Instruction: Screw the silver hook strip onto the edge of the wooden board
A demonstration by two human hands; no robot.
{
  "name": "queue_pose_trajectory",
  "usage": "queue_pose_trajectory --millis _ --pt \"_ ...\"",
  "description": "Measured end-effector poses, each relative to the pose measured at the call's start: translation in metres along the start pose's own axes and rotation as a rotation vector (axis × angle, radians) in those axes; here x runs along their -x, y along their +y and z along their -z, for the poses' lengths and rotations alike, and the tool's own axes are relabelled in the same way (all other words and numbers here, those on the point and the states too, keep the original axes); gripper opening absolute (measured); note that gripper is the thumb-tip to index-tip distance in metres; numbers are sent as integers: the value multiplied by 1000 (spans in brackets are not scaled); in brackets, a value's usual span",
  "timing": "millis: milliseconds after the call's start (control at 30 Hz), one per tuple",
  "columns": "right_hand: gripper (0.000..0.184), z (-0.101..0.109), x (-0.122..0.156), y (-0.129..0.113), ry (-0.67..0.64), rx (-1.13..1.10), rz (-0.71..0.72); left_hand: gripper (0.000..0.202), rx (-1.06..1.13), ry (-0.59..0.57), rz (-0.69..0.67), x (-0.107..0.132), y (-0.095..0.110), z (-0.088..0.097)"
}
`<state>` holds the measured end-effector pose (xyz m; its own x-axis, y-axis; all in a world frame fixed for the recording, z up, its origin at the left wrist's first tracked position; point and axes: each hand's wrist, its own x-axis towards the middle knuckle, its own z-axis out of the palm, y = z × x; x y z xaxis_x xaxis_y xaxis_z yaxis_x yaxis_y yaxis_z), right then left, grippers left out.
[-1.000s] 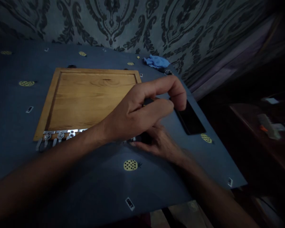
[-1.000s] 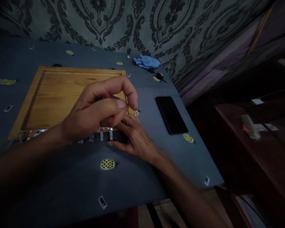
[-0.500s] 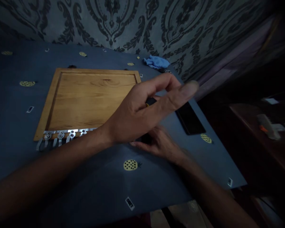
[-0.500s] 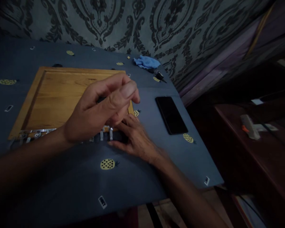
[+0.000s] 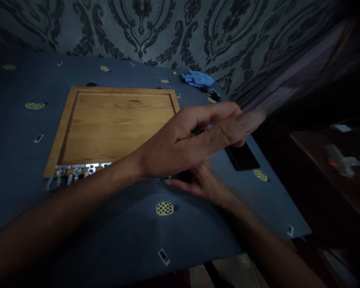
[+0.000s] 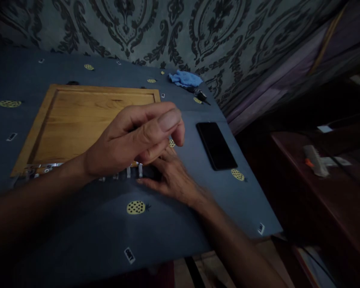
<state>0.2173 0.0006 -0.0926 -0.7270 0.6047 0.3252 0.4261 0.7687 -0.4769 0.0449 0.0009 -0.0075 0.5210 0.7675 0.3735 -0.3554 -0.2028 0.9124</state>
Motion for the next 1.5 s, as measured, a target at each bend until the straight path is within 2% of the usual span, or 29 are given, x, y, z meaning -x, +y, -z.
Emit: queue_pose_trajectory --millis 200,300,567,900,1400,1500 --pt "43 4 -3 -2 -34 0 15 40 -34 273 -33 -1 20 -4" --pt "44 5 -3 -2 -33 5 32 44 -62 343 -64 -2 21 -6" --pt "49 3 -3 -3 11 22 44 36 -33 305 -58 2 7 -4" --pt "40 4 -3 -6 18 23 21 41 -72 285 -30 0 7 -6" --pt "38 3 -1 -6 29 32 22 41 -70 252 -8 4 1 -6" --pt "39 1 0 -3 14 14 12 39 -99 213 -16 6 0 -5"
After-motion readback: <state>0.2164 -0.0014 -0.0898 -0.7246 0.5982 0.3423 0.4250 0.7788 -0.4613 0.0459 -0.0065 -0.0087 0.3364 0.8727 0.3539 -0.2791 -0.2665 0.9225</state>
